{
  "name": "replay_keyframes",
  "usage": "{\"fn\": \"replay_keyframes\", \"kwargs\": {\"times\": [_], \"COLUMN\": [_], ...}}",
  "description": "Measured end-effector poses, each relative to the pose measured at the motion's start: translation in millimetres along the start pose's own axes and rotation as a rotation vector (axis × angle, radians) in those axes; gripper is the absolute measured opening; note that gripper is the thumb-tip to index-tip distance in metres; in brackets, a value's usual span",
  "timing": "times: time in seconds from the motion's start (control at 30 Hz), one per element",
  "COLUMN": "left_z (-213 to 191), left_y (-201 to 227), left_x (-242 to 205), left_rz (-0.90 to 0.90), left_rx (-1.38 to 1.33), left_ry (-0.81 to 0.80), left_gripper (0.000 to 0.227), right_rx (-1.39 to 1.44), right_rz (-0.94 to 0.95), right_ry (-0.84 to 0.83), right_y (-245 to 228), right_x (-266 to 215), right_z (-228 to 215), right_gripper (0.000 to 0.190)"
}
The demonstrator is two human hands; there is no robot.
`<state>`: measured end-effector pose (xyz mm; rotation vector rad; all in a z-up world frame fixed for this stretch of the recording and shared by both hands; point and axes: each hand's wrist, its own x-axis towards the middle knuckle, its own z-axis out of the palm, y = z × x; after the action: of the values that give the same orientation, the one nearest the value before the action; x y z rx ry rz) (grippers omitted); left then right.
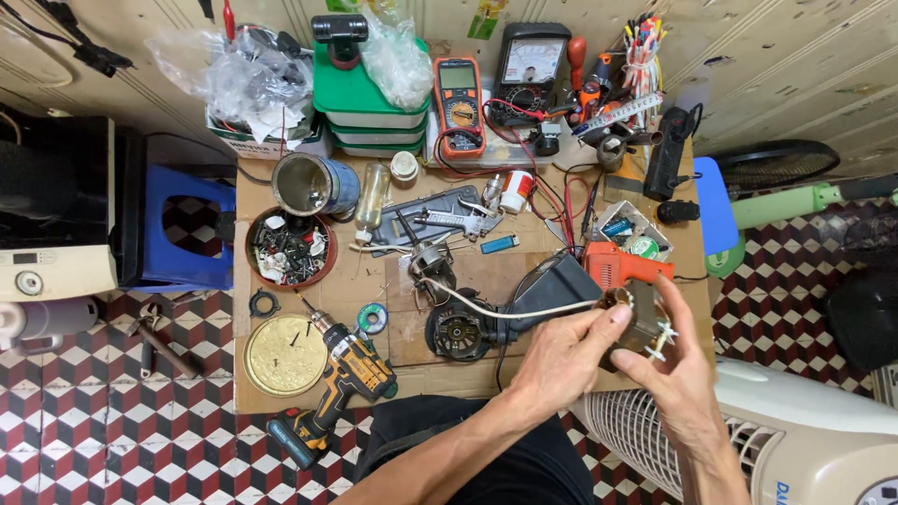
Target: The person works at a cluttered workbench taking apart a small electric motor, handling the copper-wound armature, stator housing and fan blade, separating components and repositioning parts and wires on the bench while sorting through small hardware in a parts tray.
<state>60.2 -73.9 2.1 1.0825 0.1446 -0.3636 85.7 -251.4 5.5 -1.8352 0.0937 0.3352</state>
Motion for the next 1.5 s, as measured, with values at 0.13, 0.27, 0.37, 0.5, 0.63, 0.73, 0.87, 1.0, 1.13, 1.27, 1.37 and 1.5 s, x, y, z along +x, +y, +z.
{"fn": "replay_keyframes", "kwargs": {"times": [0.13, 0.27, 0.37, 0.5, 0.63, 0.73, 0.87, 1.0, 1.13, 1.27, 1.37, 1.5], "left_z": [-24, -50, -77, -126, -153, -171, -184, -199, -218, -233, -253, -234], "left_y": [15, 43, 73, 75, 12, -36, -73, -115, -157, -163, -170, -78], "left_x": [7, 22, 16, -3, -34, -55, -74, -89, -105, -130, -126, -100], "left_rz": [-0.031, 0.010, 0.209, 0.420, 0.172, 0.126, -0.104, -0.265, -0.117, -0.061, 0.125, -0.087], "left_rx": [0.120, 0.232, 0.247, 0.197, 0.274, 0.398, 0.504, 0.676, 0.630, 0.393, 0.365, 0.471], "left_ry": [0.105, 0.150, 0.253, 0.512, 0.648, 0.722, 0.855, 0.834, 0.996, 1.223, 1.269, 1.249], "left_gripper": [0.056, 0.064, 0.061, 0.056, 0.051, 0.050, 0.052, 0.048, 0.044, 0.040, 0.037, 0.039], "right_rx": [0.163, 0.209, 0.279, 0.704, 0.782, 0.135, -0.677, -0.638, -0.646, -0.581, -0.575, -0.573], "right_rz": [-0.066, -0.181, -0.315, -0.482, -0.542, -0.628, -0.557, -0.361, -0.382, -0.370, -0.414, -0.380], "right_ry": [-0.042, -0.060, -0.009, 0.206, 0.355, 0.529, 0.476, 0.286, 0.165, 0.085, 0.064, 0.041], "right_y": [-6, -56, -88, -127, -83, -44, -7, 32, 34, 24, 20, 12], "right_x": [21, 43, 54, 57, 56, 47, 28, 20, 15, 15, 22, 26], "right_z": [30, 49, 44, 32, 2, -5, 20, 60, 87, 103, 108, 113], "right_gripper": [0.108, 0.106, 0.104, 0.095, 0.091, 0.090, 0.101, 0.104, 0.103, 0.100, 0.100, 0.101]}}
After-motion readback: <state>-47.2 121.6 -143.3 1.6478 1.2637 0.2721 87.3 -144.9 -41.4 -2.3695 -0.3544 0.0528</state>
